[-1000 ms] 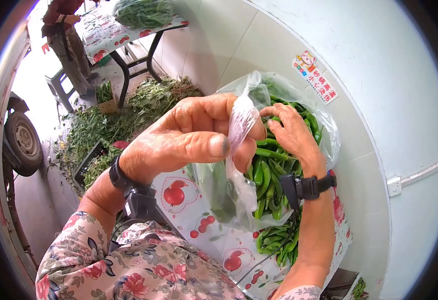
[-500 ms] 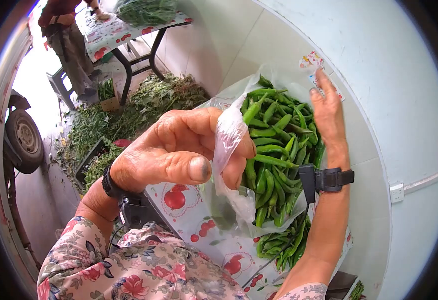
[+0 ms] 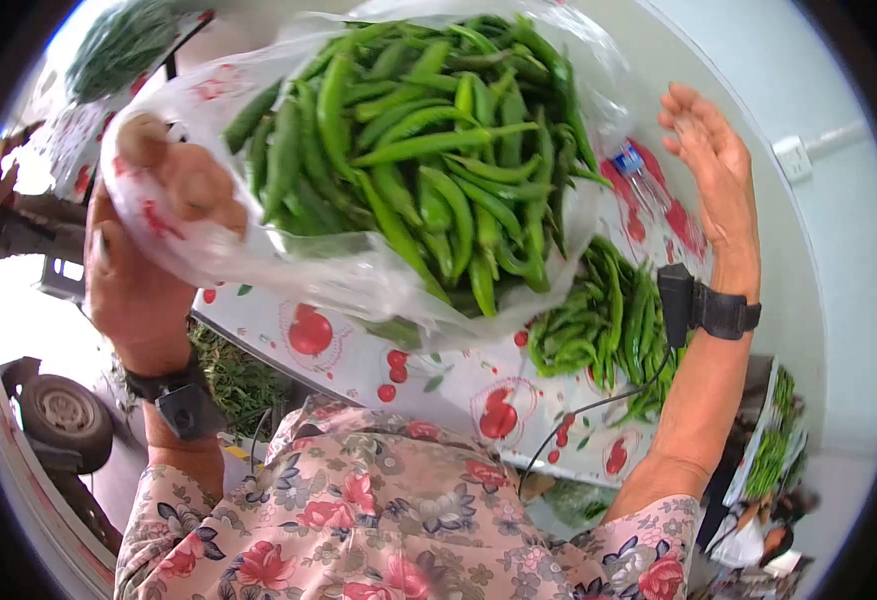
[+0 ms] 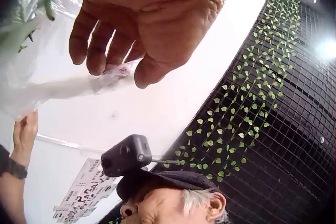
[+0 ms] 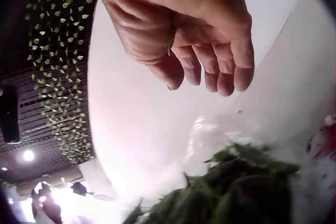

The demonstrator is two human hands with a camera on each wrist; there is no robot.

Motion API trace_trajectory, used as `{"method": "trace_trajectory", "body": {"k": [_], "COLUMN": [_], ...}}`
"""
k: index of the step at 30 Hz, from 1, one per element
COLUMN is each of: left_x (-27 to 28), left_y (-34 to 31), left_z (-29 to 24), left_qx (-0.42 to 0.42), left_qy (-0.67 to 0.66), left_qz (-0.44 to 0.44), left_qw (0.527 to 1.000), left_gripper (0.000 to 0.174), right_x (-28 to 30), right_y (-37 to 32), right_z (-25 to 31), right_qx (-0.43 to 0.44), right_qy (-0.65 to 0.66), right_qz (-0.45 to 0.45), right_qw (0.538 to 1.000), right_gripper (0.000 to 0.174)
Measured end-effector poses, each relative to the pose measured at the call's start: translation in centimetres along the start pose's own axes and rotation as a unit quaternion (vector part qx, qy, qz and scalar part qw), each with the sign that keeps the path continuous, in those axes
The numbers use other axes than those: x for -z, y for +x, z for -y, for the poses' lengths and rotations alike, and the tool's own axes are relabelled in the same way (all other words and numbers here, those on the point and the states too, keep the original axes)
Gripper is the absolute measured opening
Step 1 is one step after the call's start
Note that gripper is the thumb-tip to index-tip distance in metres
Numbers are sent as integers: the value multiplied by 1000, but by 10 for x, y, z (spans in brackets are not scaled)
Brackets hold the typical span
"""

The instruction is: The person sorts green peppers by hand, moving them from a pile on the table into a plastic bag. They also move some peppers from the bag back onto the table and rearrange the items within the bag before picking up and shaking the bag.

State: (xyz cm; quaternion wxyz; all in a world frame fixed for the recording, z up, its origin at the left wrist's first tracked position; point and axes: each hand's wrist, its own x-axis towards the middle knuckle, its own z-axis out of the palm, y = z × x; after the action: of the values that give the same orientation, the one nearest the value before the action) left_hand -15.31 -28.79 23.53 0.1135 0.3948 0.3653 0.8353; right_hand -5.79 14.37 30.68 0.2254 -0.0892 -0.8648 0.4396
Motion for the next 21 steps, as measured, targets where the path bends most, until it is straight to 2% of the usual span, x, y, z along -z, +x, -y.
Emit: {"method": "trace_trajectory", "body": {"k": [1, 4, 5, 8, 9, 11, 14, 15, 18, 20, 21], "left_x": [4, -5, -10, -15, -13, -9, -23, -28, -40, -47, -58], "left_y": [3, 6, -3, -7, -11, -18, -14, -14, -17, -15, -16], "left_z": [2, 1, -2, 4, 1, 0, -1, 0, 7, 12, 13], "left_qx": [1, 39, 50, 62, 84, 93, 104, 92, 72, 80, 72], "left_qy": [-36, -39, 15, 76, 68, 35, 6, 41, 84, 29, 63], "left_qz": [54, 84, -5, -106, -100, -30, -19, -37, -48, 6, -8], "left_qw": [998, 995, 999, 989, 989, 995, 994, 994, 993, 996, 995], "left_gripper": [63, 69, 70, 78, 79, 73, 67, 61, 47, 43, 38], "right_x": [18, 56, 62, 67, 67, 53, 22, 12, -4, -10, -13], "right_y": [-19, -73, -92, -140, -152, -175, -195, -197, -202, -208, -211], "right_z": [-14, -63, -83, -131, -144, -170, -172, -168, -163, -158, -156], "right_qx": [-43, -154, -170, -245, -274, -251, -207, -190, -167, -162, -159], "right_qy": [-14, -114, -139, -211, -235, -326, -436, -467, -458, -480, -492], "right_qz": [-1, 14, 28, 39, 39, 47, 16, 0, 20, 24, 25], "right_qw": [999, 981, 975, 945, 932, 910, 876, 863, 873, 862, 856], "right_gripper": [43, 46, 47, 56, 60, 64, 70, 73, 75, 81, 84]}}
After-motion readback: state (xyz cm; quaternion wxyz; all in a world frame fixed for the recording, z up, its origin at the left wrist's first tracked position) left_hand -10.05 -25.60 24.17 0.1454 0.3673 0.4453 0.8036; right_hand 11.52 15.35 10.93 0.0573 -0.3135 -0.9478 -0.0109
